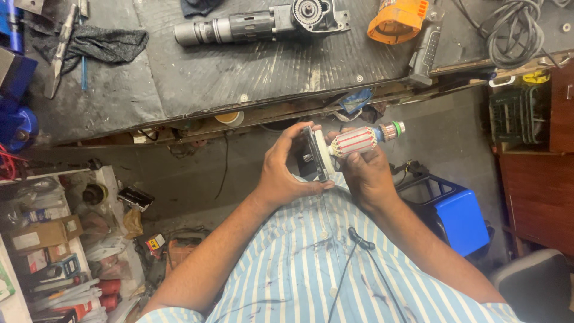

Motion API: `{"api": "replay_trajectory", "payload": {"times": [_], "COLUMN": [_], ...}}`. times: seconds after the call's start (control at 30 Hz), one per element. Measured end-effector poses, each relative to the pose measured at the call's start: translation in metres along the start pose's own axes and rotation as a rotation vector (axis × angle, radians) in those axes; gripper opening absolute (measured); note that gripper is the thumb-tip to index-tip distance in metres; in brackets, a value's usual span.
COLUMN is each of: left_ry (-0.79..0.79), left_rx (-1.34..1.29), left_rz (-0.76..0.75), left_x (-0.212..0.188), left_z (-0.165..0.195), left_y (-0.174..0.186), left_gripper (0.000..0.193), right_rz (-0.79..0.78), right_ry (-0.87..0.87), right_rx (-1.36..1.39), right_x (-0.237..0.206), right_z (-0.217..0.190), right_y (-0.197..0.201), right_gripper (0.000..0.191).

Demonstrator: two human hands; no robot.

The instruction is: The person holds a long ribbed metal rod and cuts it using a small orange power cut-off tool on the workbench, repositioning the rod as they work. They then set the rod aside, handle a disassembled rotary hammer drill and its armature, and use a blue air blower to blow dust off the drill parts and housing.

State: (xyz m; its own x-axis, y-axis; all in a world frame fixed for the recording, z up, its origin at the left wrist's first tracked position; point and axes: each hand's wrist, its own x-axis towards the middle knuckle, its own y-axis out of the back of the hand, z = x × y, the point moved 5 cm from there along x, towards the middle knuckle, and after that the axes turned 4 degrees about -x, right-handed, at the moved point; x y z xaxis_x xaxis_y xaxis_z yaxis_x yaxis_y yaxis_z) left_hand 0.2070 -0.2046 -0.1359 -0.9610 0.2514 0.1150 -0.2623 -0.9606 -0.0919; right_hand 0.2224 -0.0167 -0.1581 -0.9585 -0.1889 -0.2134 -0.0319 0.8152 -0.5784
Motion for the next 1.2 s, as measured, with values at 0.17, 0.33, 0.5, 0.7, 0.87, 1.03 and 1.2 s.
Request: {"api": "replay_trajectory", "payload": {"times": [0.17, 0.33, 0.5, 0.7, 0.87, 1.03, 1.2], "left_ry": [0.027, 0.163, 0.223, 0.309, 0.088, 0.181, 0.093], "left_rx": [-0.009, -0.115, -0.313, 0.137, 0.886, 0.574, 0.700], "left_rz": [-0.016, 0.042, 0.219, 0.311, 0.350, 0.440, 0.442], "left_x": [0.003, 0.007, 0.036, 0.090, 0.108, 0.106, 0.077], "left_z": [0.002, -0.017, -0.042, -0.045, -0.034, -0.051, -0.049], "left_y": [0.002, 0.006, 0.021, 0.079, 0.101, 0.107, 0.082], "left_gripper": [0.104, 0.100, 0.101, 0.093, 0.089, 0.093, 0.105], "right_rz": [-0.026, -0.021, -0.016, 0.111, 0.310, 0.474, 0.525], "right_ry": [0.024, -0.045, -0.196, -0.110, -0.018, 0.013, 0.203], "right_rx": [-0.038, -0.098, -0.394, -0.686, -0.745, -0.732, -0.770], "right_x": [0.003, 0.022, 0.048, 0.040, 0.039, 0.035, 0.048], "right_z": [-0.005, -0.006, -0.011, -0.036, -0.058, -0.081, -0.118], "right_y": [-0.006, -0.008, -0.004, 0.024, 0.075, 0.123, 0.156], "right_gripper": [0.047, 0.052, 0.059, 0.050, 0.041, 0.045, 0.036]}}
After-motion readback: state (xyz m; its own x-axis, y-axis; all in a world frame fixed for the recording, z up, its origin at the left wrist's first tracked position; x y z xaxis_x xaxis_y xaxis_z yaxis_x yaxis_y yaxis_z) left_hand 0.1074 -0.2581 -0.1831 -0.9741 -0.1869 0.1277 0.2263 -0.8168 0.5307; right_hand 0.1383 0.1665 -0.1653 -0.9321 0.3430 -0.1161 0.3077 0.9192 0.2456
